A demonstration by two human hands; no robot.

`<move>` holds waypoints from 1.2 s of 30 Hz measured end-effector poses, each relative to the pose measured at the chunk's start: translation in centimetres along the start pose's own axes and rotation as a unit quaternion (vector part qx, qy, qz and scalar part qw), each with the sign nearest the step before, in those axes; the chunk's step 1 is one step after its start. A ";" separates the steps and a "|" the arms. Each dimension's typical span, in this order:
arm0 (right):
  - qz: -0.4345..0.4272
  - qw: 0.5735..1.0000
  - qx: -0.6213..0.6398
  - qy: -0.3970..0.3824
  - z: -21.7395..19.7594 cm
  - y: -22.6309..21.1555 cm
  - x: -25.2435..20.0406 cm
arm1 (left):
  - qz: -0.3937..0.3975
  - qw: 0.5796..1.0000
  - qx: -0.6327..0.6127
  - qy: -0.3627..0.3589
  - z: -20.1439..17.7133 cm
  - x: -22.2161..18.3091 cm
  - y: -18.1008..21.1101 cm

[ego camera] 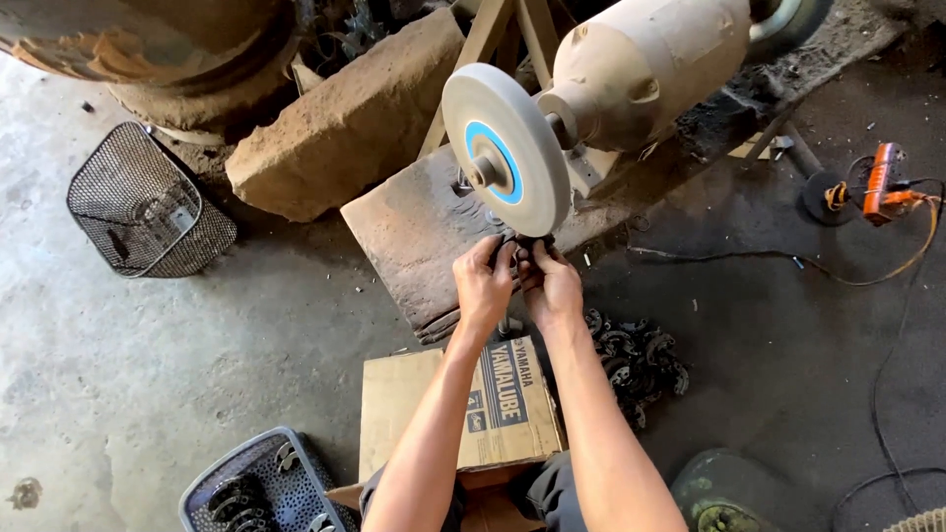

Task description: Grinding the surface of motorcycle brake shoes using a bench grinder.

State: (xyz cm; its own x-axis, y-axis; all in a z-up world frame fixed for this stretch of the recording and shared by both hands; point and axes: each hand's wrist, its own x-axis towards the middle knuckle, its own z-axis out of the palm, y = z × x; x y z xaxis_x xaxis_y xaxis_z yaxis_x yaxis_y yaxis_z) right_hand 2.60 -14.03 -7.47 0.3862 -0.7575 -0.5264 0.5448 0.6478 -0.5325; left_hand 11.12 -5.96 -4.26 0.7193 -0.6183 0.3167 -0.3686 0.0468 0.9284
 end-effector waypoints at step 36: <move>-0.097 0.985 -0.132 -0.045 1.0 -0.4 -1.1 | -0.018 0.999 -0.026 0.009 -0.4 -0.9 -0.1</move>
State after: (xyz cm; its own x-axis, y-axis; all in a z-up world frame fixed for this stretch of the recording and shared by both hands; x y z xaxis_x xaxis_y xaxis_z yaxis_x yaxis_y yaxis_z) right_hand 2.68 -13.53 -6.02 0.3647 -0.8655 -0.3434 0.4065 0.4798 -0.7775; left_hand 10.77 -5.11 -4.51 0.7422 -0.6061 0.2860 -0.3110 0.0665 0.9481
